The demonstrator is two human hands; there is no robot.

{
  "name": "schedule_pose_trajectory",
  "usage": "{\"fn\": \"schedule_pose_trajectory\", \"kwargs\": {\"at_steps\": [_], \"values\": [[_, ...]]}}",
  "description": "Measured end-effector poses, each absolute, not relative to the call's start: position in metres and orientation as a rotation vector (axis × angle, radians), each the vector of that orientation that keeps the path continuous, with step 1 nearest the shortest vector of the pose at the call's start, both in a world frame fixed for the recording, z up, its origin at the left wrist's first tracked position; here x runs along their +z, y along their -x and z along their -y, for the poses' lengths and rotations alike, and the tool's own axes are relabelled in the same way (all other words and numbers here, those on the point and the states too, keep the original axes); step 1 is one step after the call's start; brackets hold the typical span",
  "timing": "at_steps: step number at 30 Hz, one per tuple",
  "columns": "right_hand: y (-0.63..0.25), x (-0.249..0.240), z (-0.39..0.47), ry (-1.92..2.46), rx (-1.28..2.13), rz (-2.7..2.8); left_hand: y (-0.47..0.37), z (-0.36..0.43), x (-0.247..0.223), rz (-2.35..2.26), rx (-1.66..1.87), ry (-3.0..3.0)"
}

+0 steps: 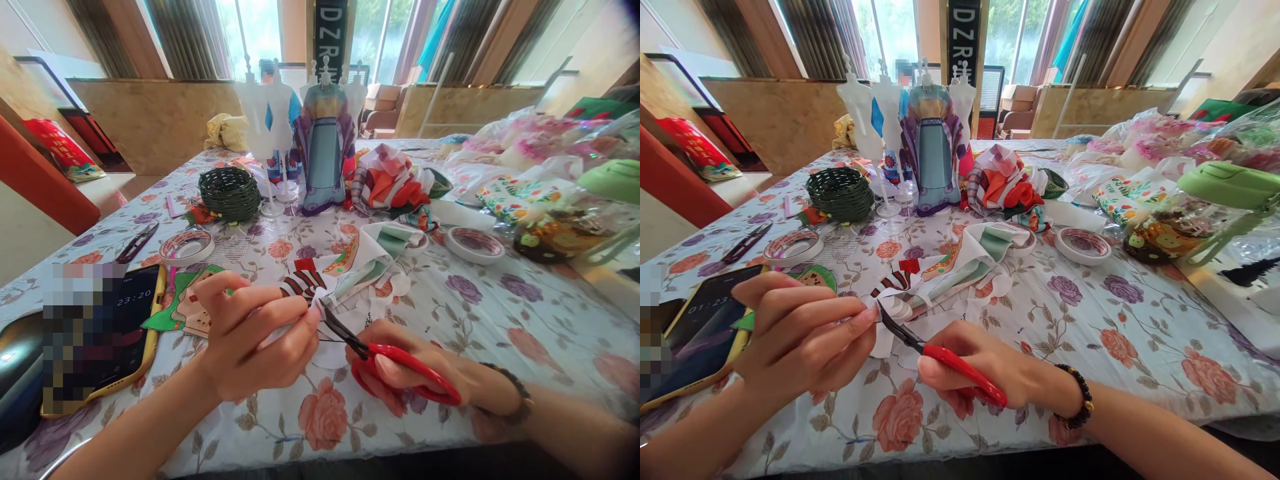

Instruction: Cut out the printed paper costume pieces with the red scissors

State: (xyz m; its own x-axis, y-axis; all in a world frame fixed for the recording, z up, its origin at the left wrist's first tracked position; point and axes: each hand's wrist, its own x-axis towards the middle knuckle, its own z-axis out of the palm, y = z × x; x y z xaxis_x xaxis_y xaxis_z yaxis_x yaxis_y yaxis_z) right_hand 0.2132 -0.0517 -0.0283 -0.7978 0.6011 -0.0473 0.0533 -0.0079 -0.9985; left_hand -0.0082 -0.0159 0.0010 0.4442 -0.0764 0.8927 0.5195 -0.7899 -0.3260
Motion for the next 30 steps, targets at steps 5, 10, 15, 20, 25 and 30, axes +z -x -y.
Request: {"fn": "schedule_pose_trajectory", "kwargs": {"at_steps": [5,10,15,20,25,30], "values": [[-0.214,-0.037,0.051,0.675,1.889,1.830,0.008,0.018,0.001,0.395,-1.352,2.126],[-0.213,-0.034,0.052,0.761,1.879,1.826,0.012,0.020,0.004,0.380,-1.290,2.166],[-0.210,-0.022,0.055,0.810,1.853,1.826,0.014,0.021,0.006,0.364,-1.262,2.197],[-0.208,-0.015,0.058,0.911,1.854,1.837,0.017,0.020,0.006,0.324,-1.240,2.204],[-0.207,-0.014,0.059,0.974,1.859,1.829,0.019,0.018,0.007,0.358,-1.260,2.171],[-0.206,-0.002,0.063,0.954,1.724,1.913,0.014,0.019,0.002,0.346,-1.348,2.164]]}}
